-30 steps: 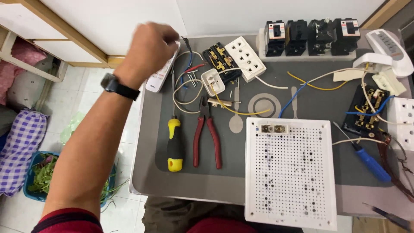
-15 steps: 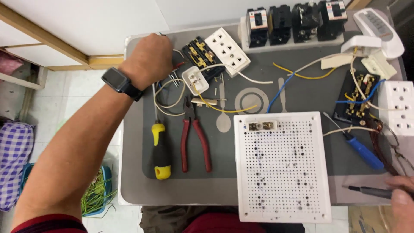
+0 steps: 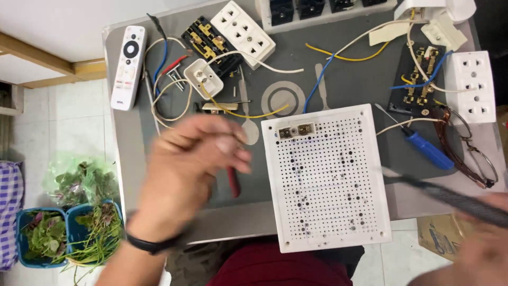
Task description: Installing and securing electrical components and wires onto a perforated board using a screwdriver.
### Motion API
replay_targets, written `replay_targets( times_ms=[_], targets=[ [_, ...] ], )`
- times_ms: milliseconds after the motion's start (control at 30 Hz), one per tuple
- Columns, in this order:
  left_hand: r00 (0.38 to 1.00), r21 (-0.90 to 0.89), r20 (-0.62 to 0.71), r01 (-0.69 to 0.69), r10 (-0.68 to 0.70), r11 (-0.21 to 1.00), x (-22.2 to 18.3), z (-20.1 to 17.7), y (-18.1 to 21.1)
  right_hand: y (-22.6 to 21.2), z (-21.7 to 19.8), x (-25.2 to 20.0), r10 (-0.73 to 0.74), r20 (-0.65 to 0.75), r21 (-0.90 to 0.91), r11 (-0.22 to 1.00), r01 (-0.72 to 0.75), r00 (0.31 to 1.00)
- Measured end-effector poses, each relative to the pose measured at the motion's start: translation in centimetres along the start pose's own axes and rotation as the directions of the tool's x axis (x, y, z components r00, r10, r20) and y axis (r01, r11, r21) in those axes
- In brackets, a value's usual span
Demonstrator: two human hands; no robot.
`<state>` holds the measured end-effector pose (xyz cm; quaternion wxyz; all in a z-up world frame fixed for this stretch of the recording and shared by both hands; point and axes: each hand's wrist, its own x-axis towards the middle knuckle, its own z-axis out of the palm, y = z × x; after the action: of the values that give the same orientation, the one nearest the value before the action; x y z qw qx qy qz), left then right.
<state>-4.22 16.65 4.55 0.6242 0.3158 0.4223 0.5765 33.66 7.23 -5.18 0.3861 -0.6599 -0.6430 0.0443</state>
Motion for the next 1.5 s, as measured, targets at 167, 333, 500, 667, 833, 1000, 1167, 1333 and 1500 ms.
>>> replay_targets(
  times_ms=[167, 333, 500, 667, 833, 1000, 1167, 1333, 1500],
  targets=[
    [0.986, -0.325, 0.024, 0.161, -0.163, 0.932, -1.2, 0.7, -4.8, -13.8, 3.5, 3.7, 0.174, -0.065, 0.44, 0.889, -0.128, 0.983],
    [0.966, -0.343, -0.007, 0.239, -0.257, 0.908, -1.4, 0.8, -5.9, -12.4, 4.7, 3.9, 0.04, -0.059, 0.631, 0.776, 0.006, 0.997],
    [0.967, -0.375, 0.023, 0.245, -0.255, 0.894, -1.6, 1.3, -6.3, -12.2, 4.8, 3.9, -0.055, -0.041, 0.654, 0.753, 0.068, 0.998],
    [0.975, -0.353, -0.007, 0.207, -0.224, 0.912, -1.7, 1.4, -6.4, -11.9, 5.3, 3.9, -0.075, -0.054, 0.643, 0.761, 0.092, 0.996],
    [0.992, -0.288, -0.033, 0.105, -0.119, 0.952, -1.9, 1.5, -6.4, -12.0, 5.8, 3.6, -0.067, -0.03, 0.666, 0.742, 0.07, 0.997],
    [0.998, -0.186, -0.068, -0.001, -0.012, 0.982, -2.4, 2.1, -5.6, -12.3, 5.9, 3.8, -0.036, 0.157, 0.713, 0.696, -0.088, 0.987],
    [0.91, 0.706, 0.177, -0.383, 0.374, 0.596, -0.8, 0.1, -4.9, -10.4, 5.7, 4.3, 0.094, 0.056, 0.709, 0.697, -0.106, 0.994],
    [0.81, 0.867, 0.494, -0.487, 0.316, -0.107, 1.0, -1.4, -4.9, -6.4, 4.8, 4.8, 0.219, 0.053, 0.626, 0.753, -0.204, 0.974],
    [0.809, 0.841, 0.533, -0.539, 0.247, -0.048, 1.9, 1.7, -3.5, -1.9, 5.4, 3.1, 0.323, 0.123, 0.724, 0.618, -0.307, 0.938]
  ],
)
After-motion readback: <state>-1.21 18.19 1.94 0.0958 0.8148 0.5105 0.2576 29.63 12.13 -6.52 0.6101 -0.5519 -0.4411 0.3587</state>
